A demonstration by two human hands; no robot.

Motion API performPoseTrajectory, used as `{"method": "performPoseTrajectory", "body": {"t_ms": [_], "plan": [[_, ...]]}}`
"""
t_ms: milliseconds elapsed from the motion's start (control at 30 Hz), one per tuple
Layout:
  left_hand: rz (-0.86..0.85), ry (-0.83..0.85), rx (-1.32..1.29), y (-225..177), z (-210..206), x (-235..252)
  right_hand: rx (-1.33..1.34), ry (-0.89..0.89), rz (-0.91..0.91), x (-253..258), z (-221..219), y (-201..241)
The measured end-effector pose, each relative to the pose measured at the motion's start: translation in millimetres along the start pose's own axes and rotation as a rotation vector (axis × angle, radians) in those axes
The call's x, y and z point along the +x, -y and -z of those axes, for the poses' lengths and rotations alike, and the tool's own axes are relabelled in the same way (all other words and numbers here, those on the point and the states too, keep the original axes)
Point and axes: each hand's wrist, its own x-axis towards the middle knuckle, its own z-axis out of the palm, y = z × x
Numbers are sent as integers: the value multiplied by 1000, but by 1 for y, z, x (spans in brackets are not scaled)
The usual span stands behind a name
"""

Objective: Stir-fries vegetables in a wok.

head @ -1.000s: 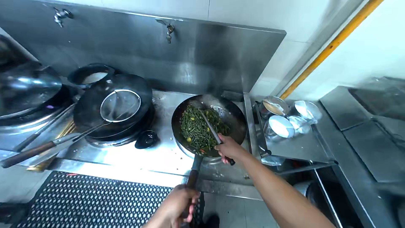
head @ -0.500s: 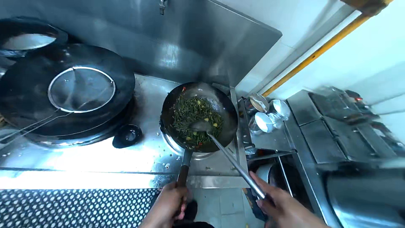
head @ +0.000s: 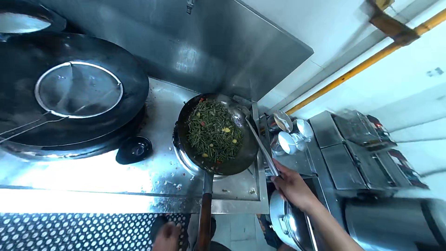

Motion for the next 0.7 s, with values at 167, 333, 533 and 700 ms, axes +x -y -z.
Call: {"method": "performPoseTrajectory", "body": {"t_ms": [167,333,533,700], "plan": [[-260,-184,852,73,-42,71,147,105,-112,58,-22,-23],[-147,-199,952,90,-78,106,450,356,-223,25,-28,-41],[60,-280,113,7,-48,32,-51,322,88,52,50,-53],[163,278,-707,-103,-23,-54,-316,293,186,152,51,-37]]}}
